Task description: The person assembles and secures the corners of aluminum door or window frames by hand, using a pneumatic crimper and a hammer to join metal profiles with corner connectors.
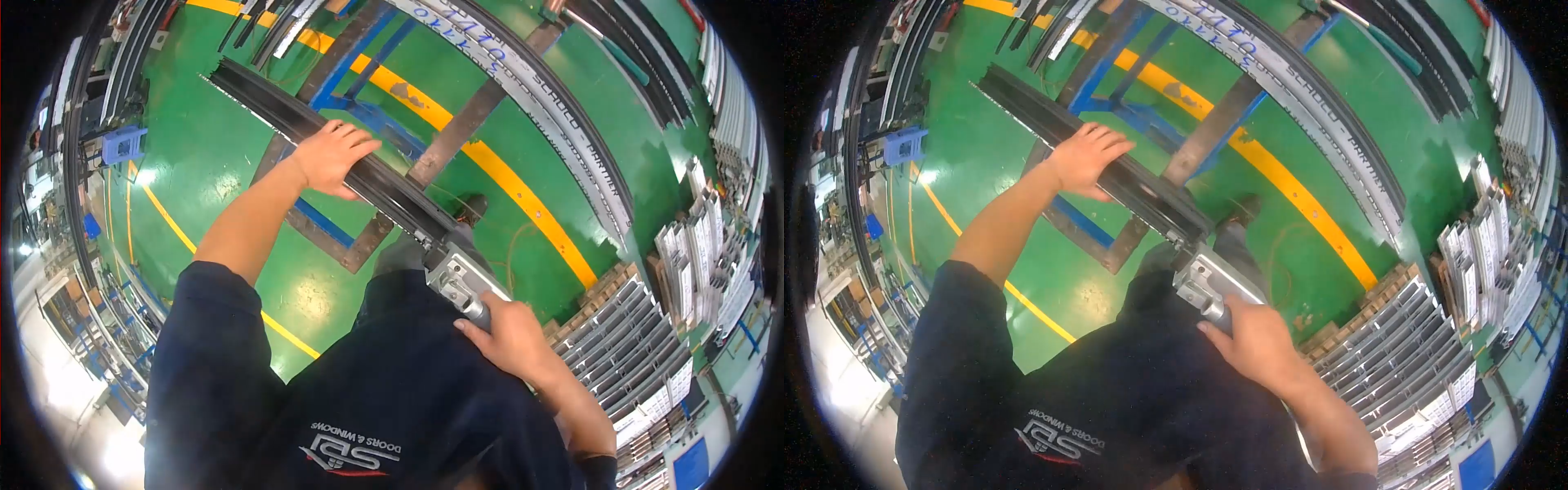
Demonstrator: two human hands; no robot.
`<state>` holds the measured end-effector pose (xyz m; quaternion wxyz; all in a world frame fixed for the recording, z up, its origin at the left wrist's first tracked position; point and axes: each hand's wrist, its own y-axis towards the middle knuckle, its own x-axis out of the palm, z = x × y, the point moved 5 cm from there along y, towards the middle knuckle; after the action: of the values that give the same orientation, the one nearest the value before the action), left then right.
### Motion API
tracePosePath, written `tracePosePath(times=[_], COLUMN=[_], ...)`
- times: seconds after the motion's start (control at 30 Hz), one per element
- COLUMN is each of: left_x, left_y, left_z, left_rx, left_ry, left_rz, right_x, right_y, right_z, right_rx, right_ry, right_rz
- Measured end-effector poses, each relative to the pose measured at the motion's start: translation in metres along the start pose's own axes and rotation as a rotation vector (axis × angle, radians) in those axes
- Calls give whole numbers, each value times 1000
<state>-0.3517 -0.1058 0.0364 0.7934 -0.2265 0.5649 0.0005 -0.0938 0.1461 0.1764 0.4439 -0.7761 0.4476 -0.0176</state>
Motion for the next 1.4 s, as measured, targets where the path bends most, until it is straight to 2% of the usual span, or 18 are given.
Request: tracePosePath(times=[0.07,0.13,0.4,0.6,0.67,0.7,0.8,0.87,0.93,1.0,1.07,1.2,1.27,1.3,1.4], left_x=[-5,0,3,7,7,6,5,9,5,3,6,1,5,4,1], left_y=[1,-1,-6,-5,-4,-4,-1,-4,-3,-1,-2,-3,-5,0,0], left_z=[4,2,4,0,-2,-4,-3,3,0,-6,1,1,6,2,0], left_rx=[45,22,-19,-32,-20,-18,-36,-48,-5,-10,-8,-11,-10,-19,-16], left_ry=[51,9,18,55,69,78,27,-24,46,70,47,39,28,43,24], left_rz=[100,44,77,47,49,62,35,-20,77,92,51,105,84,84,63], right_x=[0,3,-4,-6,-6,-6,-8,-8,-4,-7,-4,-12,-12,-9,-13], right_y=[5,-2,2,-3,2,0,-6,1,-5,-2,-9,-4,-5,-10,-11], right_z=[-3,-2,3,1,13,6,2,17,9,12,13,16,22,16,18], right_rx=[31,39,139,53,107,61,23,28,61,13,-7,-15,8,-2,-17], right_ry=[17,-32,-49,-86,16,-45,-72,-26,-91,-52,3,-93,23,-62,-53], right_rz=[20,90,-10,39,-47,27,36,-36,-5,20,16,40,-5,31,3])
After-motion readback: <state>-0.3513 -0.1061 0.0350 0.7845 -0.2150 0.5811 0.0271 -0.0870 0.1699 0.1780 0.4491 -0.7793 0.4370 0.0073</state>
